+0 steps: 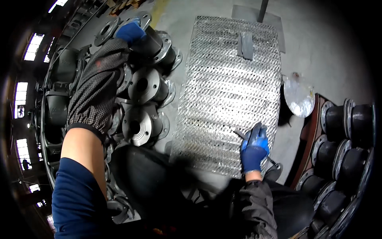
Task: The person handles industrial metal fittings, using a handheld grinding tool to smooth the interior and exterior surfaces of the metal components.
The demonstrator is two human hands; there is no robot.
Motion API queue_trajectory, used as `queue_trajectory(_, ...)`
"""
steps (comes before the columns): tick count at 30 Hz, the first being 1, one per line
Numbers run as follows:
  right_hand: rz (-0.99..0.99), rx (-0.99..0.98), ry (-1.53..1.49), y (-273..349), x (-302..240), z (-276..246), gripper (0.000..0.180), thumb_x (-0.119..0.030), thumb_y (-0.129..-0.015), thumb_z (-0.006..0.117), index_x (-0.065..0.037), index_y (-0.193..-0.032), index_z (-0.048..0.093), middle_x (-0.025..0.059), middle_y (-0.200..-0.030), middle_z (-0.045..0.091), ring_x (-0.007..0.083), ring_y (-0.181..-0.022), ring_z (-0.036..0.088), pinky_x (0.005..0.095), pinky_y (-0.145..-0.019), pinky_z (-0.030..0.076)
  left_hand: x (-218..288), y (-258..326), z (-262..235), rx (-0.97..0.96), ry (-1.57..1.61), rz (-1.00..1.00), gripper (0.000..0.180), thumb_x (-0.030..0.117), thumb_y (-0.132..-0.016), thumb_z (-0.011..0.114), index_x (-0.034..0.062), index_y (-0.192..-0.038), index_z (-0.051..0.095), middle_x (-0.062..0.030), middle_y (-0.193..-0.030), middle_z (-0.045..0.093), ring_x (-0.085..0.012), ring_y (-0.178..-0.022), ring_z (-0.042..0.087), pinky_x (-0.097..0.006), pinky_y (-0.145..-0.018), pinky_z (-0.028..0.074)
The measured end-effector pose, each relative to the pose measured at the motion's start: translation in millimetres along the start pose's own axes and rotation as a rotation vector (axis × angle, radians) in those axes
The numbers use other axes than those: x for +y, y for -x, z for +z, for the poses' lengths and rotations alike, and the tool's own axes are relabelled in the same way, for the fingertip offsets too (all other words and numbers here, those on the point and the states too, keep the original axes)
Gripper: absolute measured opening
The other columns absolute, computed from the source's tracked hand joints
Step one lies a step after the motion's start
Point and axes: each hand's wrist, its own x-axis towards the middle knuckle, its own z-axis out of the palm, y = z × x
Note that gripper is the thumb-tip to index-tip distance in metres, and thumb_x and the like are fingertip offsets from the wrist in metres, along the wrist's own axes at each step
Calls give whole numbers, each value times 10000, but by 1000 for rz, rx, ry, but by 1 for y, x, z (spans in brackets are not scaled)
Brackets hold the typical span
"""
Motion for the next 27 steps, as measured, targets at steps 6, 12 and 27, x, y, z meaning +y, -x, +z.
queue_trajectory(6, -44, 14, 55, -2, 8, 12, 614, -160, -775, 585, -65, -1359, 420, 215, -1315, 475, 366, -1033, 558, 414, -767, 509, 75, 95, -84, -235, 315, 86, 550, 279, -689, 659, -4, -1151, 567, -249, -1084, 628, -384, -1003, 616, -418, -869, 493)
queue_trajectory(12, -31, 21, -25, -1, 0, 7, 607, -200, -798, 599, -44, -1357, 422, 186, -1291, 487, 342, -962, 595, 433, -713, 520, 164, 271, -120, -67, 123, 154, 840, 262, -687, 664, -70, -1384, 334, -209, -903, 663, -347, -836, 650, -510, -918, 422)
queue_trajectory(27, -179, -17, -763, -28, 36, -129, 325, -108, -943, 460, -147, -1253, 548, 121, -897, 655, 199, -691, 631, 318, -625, 507, 111, 391, -128, 233, 557, 599, 538, 142, -689, 730, 142, -1212, 604, -106, -1158, 611, -246, -1052, 603, -338, -878, 490)
